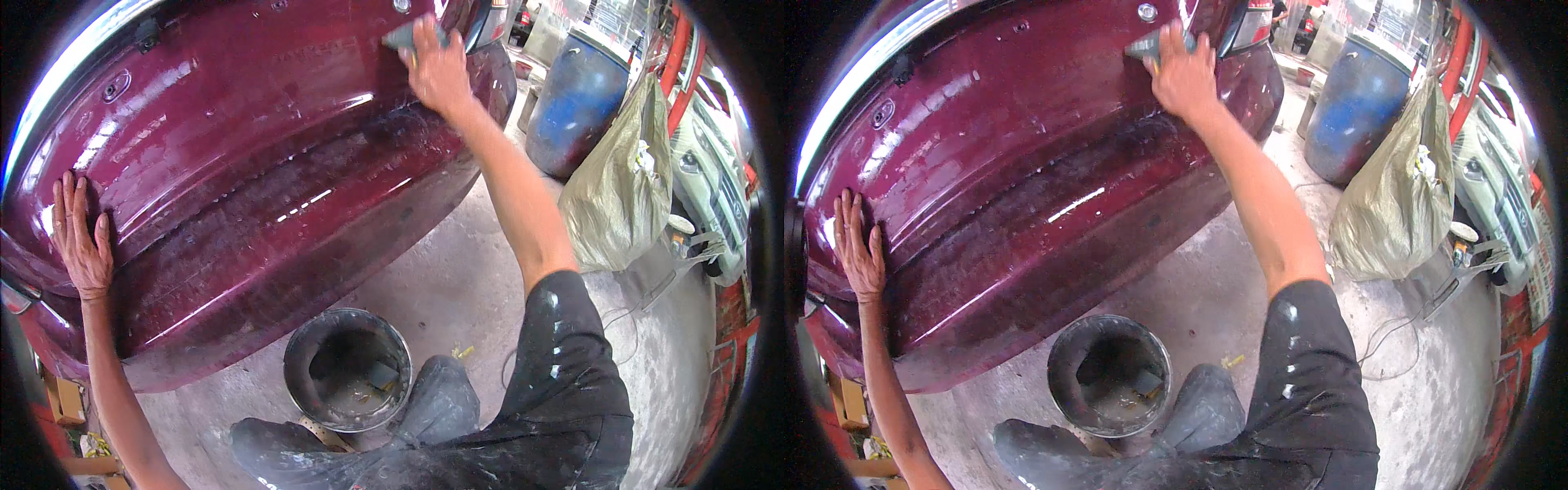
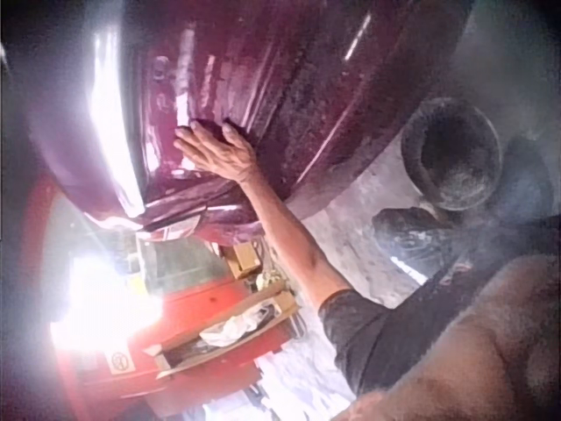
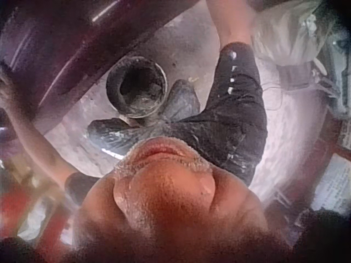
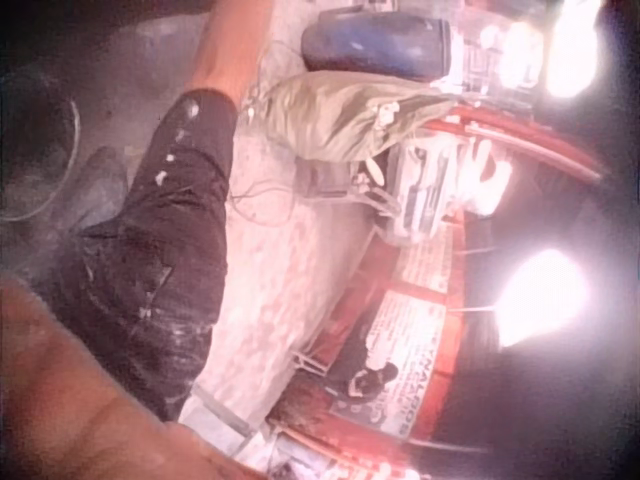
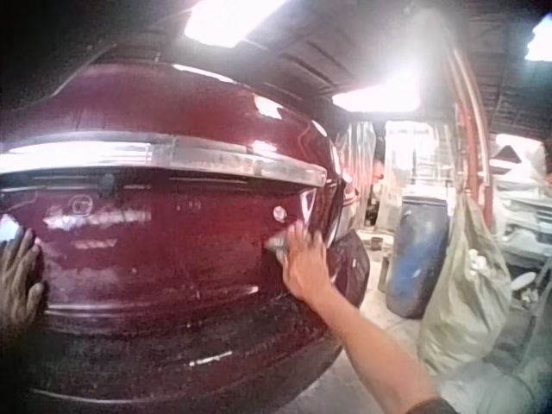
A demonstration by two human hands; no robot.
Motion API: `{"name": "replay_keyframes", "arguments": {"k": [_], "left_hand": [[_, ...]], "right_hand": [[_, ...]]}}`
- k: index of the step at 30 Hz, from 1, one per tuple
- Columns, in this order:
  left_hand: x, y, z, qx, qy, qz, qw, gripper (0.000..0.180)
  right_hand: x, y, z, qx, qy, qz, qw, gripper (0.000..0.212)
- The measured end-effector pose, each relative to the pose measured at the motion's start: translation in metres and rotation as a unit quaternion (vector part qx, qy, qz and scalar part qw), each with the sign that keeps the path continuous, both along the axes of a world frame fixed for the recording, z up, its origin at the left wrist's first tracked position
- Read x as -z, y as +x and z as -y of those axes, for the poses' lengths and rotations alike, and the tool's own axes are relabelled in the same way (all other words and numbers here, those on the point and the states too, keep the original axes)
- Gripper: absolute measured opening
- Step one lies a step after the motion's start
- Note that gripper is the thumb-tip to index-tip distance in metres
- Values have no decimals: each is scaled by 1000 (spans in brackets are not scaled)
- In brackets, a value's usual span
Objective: The person sands the rear bumper of a maroon car using a sanding block and water from a bucket. They repeatedly dip the sanding block into the bucket and continue sanding different areas of the bumper.
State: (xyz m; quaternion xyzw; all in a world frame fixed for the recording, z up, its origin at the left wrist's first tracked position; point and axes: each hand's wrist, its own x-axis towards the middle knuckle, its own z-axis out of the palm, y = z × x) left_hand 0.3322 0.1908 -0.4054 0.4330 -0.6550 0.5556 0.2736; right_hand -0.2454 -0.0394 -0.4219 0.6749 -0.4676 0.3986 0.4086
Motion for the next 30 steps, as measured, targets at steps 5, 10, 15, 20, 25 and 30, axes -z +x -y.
{"name": "replay_keyframes", "arguments": {"k": [5, 10, 15, 20, 25, 30], "left_hand": [[5, -4, 1, 4, 1, -9, 1000, 54], [4, -4, -3, 8, 7, -10, 1000, 54], [1, -4, -4, -19, 3, -5, 1000, 55], [0, -3, -4, -15, -2, -4, 1000, 57], [2, -1, -4, -9, 4, -8, 1000, 57], [2, -7, -4, -5, 5, -15, 1000, 56]], "right_hand": [[-6, -20, -10, 70, -10, -44, 997, 72], [-73, -3, -15, 119, 19, -2, 993, 70], [-3, -16, -10, 33, -15, -56, 998, 74], [-80, -4, -16, 138, 5, 8, 990, 68], [-35, -16, 2, 27, -38, -2, 999, 68], [-84, -17, -6, 122, 17, 23, 992, 67]]}}
